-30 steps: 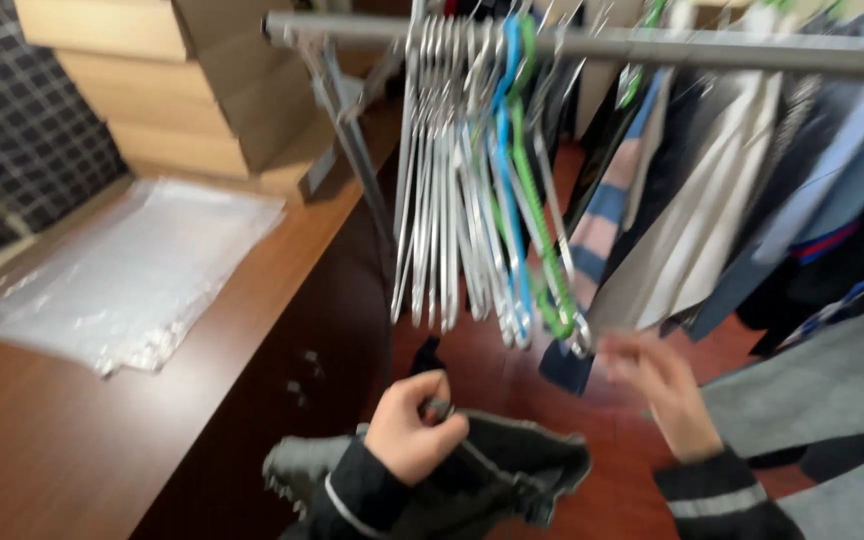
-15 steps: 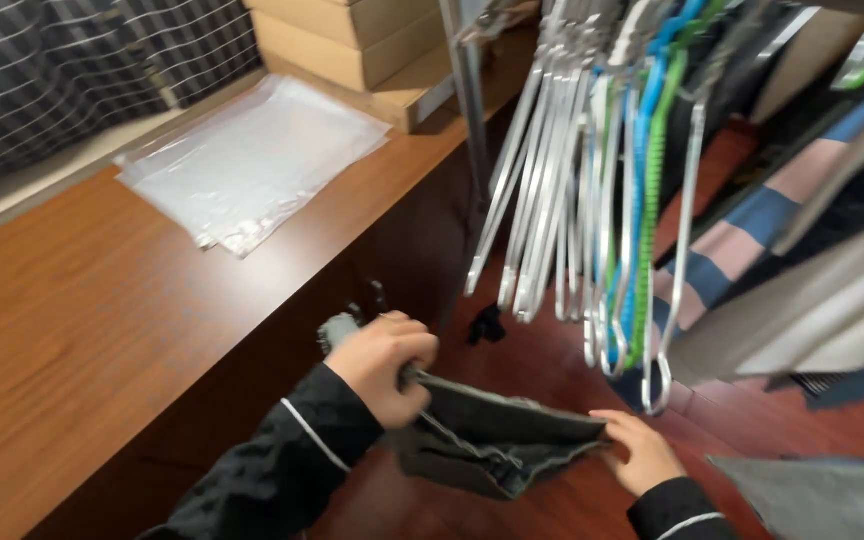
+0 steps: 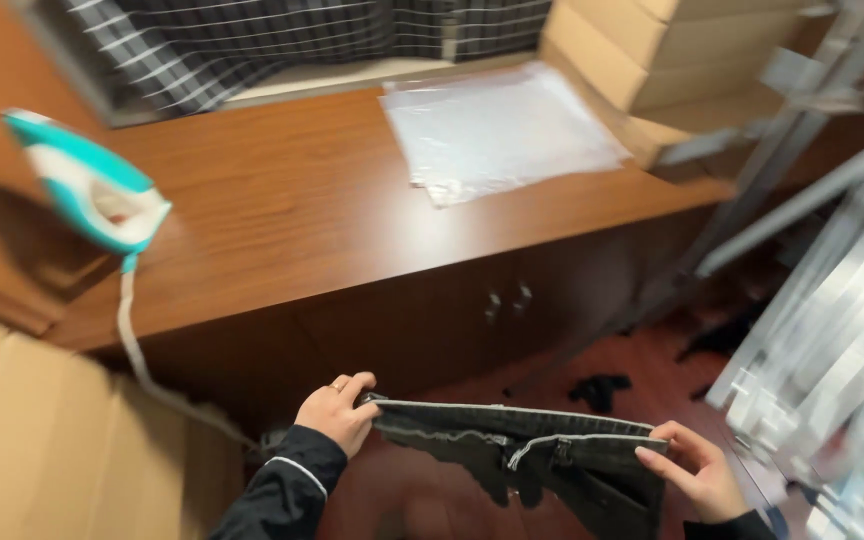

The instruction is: The person takes a pair of denim shorts from a hanger, lays them on a table, and irons both the front and back sides. The person then folds the shorts and places them into a clear plastic bag.

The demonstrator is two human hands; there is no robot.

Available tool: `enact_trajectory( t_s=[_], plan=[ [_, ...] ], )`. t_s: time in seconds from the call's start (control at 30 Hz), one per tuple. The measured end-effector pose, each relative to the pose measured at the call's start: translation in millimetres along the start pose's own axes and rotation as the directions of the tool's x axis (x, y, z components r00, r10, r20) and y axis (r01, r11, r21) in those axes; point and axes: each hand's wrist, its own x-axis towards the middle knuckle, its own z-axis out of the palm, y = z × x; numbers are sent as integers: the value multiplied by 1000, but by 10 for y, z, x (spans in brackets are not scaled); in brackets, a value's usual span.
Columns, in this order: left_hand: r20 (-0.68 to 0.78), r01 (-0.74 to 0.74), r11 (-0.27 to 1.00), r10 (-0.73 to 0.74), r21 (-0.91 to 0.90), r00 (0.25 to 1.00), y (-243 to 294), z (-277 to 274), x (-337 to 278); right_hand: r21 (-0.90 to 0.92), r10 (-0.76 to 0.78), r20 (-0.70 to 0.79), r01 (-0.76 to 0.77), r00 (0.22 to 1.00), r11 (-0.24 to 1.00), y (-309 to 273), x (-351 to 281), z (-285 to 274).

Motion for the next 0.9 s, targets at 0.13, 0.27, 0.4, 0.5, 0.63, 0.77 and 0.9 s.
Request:
enact_trajectory(
  t_s=[0.13, 0.27, 0.4, 0.5, 0.63, 0.77, 0.9],
  plan=[
    [163, 263, 964, -266, 37, 950, -198, -315, -564, 59, 97, 41, -99, 994, 993, -225, 426, 699],
    [209, 508, 861, -496, -4, 843, -496, -520, -715, 76, 73, -5, -73, 997, 994, -348, 823, 1278],
    [159, 710, 647, -698, -279, 698, -967, -563, -662, 91, 87, -168, -72, 982, 993, -557, 1278, 1575],
    [124, 760, 412, -836, -502, 535, -1301, -650, -375, 156, 61, -221, -27, 973, 987, -955, 1607, 1919],
    [96, 753, 370, -864, -544, 493, -2002, -893, 93, 220, 27, -235, 26, 972, 975, -1737, 2116, 2425],
    [-50, 672, 548, -792, -498, 609, -2648, -1103, 571, -68, 29, -300, -51, 953, 996, -2637, 2572, 2821],
    [-70, 637, 580, -765, -507, 640, -3164, -1220, 1168, -3, -108, -312, 113, 944, 994, -2919, 3329, 3051]
  ],
)
